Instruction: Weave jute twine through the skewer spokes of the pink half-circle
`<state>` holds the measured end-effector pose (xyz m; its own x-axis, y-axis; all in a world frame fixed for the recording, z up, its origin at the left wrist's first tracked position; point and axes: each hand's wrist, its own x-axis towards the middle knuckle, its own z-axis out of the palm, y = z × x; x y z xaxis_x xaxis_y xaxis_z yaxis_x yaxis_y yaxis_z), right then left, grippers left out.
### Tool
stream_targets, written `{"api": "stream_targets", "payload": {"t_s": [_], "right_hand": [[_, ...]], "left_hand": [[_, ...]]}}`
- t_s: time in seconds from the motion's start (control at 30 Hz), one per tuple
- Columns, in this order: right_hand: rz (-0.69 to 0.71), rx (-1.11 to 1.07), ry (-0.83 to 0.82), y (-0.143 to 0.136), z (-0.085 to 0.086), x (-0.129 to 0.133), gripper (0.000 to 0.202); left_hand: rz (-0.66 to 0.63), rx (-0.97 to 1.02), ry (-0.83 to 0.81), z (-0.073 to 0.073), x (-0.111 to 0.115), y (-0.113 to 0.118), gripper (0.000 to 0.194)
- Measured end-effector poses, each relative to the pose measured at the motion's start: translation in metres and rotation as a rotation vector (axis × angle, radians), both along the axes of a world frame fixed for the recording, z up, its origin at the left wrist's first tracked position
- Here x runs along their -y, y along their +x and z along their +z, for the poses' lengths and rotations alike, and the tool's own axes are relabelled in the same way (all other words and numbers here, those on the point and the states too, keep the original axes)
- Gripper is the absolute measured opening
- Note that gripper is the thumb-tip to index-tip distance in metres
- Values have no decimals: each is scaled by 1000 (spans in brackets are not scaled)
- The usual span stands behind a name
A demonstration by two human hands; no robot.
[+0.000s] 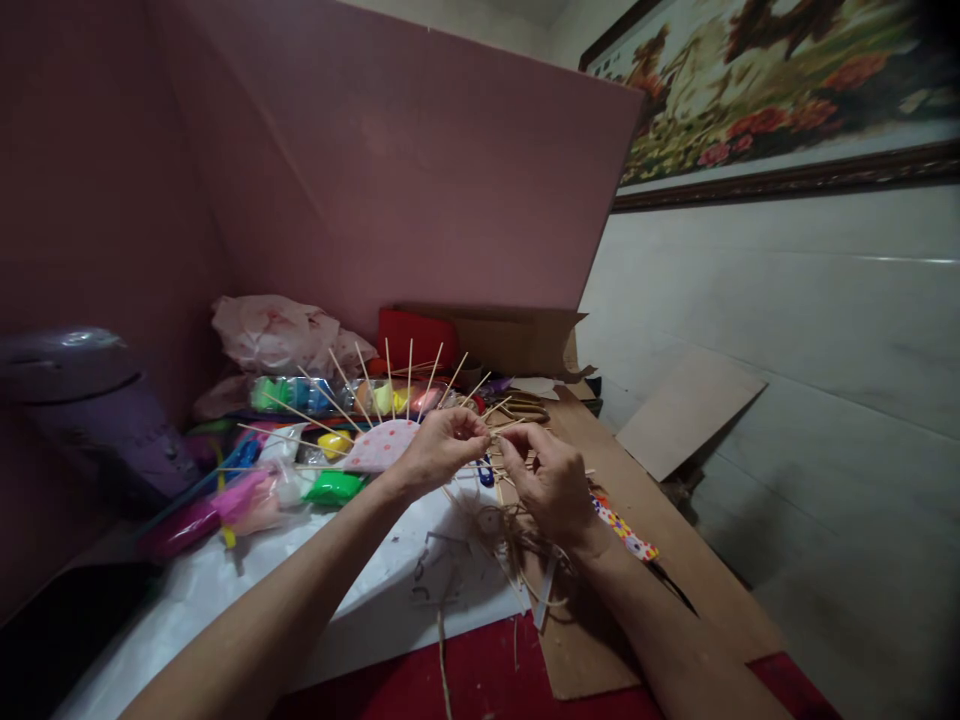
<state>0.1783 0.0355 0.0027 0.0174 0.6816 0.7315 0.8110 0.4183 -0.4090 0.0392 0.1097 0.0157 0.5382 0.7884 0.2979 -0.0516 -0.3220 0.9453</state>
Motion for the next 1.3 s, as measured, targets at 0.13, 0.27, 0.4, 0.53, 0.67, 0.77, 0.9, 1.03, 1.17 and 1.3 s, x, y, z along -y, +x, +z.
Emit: {"api": "stream_targets", "payload": {"t_s": [0.13, 0.27, 0.4, 0.53, 0.67, 0.77, 0.9, 1.03, 1.17, 1.3], "right_hand": [[28, 166, 39, 2, -1, 2, 15], [21, 144, 18, 1, -4, 0, 14], [-25, -117, -16, 0, -2, -2, 13], [21, -159, -48, -2, 0, -2, 14], [79, -139, -124, -3, -2, -2, 14], [107, -331, -189, -2, -3, -5, 18], [328, -522, -318, 1, -3, -8, 22], [409, -574, -407, 0, -5, -9, 26], [519, -729, -551, -2, -6, -9, 25], [524, -843, -675, -4, -2, -6, 26]], "left_hand": [[12, -16, 10, 2, 3, 1, 13], [15, -38, 27, 4, 7, 1, 12], [21, -13, 10, 4, 6, 1, 14], [19, 1, -11, 5, 6, 1, 15], [3, -11, 25, 3, 6, 1, 14], [-19, 7, 6, 0, 4, 1, 15], [-27, 20, -12, -2, 1, -1, 18], [56, -120, 186, 0, 1, -3, 7], [175, -299, 577, -1, 0, -5, 4], [294, -420, 702, -1, -6, -10, 9]]}}
